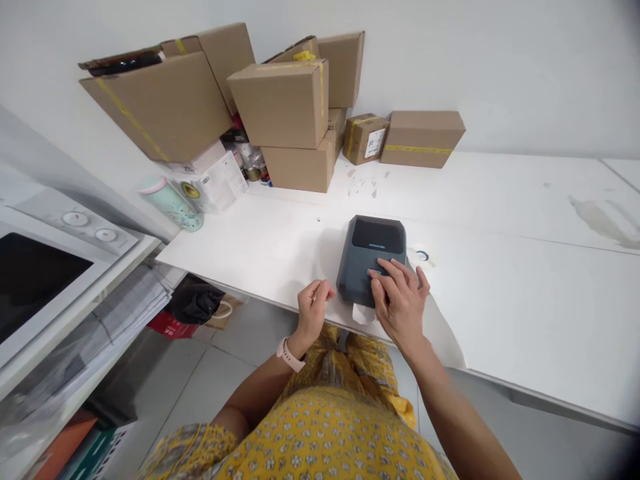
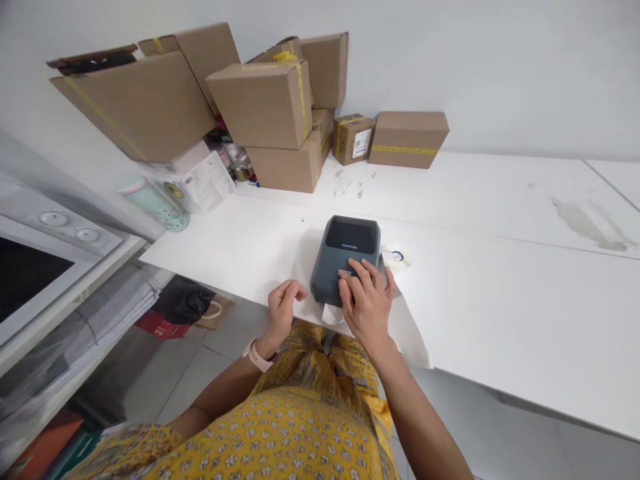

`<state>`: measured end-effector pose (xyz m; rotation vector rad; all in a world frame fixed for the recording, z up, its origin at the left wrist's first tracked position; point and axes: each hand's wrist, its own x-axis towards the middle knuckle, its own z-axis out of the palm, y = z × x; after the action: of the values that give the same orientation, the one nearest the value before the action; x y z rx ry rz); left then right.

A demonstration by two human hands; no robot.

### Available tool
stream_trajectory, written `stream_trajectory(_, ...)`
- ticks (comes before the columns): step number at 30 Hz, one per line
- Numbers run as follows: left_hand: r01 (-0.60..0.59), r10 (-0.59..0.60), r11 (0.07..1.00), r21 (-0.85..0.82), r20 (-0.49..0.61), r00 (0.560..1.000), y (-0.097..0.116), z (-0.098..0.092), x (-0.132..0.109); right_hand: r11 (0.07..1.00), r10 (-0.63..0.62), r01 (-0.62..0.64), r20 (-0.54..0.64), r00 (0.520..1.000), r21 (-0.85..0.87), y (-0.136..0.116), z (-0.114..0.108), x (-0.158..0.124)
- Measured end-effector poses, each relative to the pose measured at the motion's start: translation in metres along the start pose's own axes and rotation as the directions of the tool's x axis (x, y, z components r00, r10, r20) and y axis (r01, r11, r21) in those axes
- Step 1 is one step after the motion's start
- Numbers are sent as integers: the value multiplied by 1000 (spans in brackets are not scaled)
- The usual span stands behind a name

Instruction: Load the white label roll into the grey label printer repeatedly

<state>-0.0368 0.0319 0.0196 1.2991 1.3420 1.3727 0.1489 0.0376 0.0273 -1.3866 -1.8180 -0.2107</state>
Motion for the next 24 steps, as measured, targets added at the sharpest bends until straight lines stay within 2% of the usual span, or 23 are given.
stream_trajectory(2, -153, 155, 986, 70, -14, 988, 2, 9, 4, 1000, 15, -15, 16, 1000, 24, 1, 0, -1)
stream_trajectory(4, -239, 238, 965, 104, 24, 971, 0, 18, 4, 994, 24, -27, 30, 999, 105, 3, -1, -6)
stream_trajectory(6, -242, 234, 965, 100, 92, 968, -4, 23, 0, 973, 62, -68, 34, 997, 222, 3, -3, -15)
stream_trajectory(8, -213, 202, 973, 86, 128, 971, -8, 25, -5, 926, 176, -174, 26, 984, 335, 1, -4, -28)
stream_trajectory(12, -181, 175, 983, 37, 117, 978, -7, 22, -11, 774, 447, -403, 30, 894, 489, -3, -3, -51)
stream_trajectory(15, -211, 209, 978, 0, 131, 969, 3, 22, -9, 700, 528, -480, 68, 846, 528, 0, 0, -57)
stream_trajectory(17, -236, 238, 971, -23, 114, 965, 10, 24, -2, 698, 534, -485, 68, 843, 527, 5, 0, -53)
stream_trajectory(19, -243, 246, 969, -40, 77, 966, 16, 28, 8, 723, 504, -450, 45, 862, 523, 9, -2, -41)
stream_trajectory(22, -265, 264, 964, 16, 57, 963, 21, 34, 23, 814, 400, -344, -24, 916, 469, 16, -5, -11)
stream_trajectory(24, -350, 345, 931, 98, 69, 936, 20, 39, 29, 891, 296, -242, -85, 951, 385, 22, -6, 13)
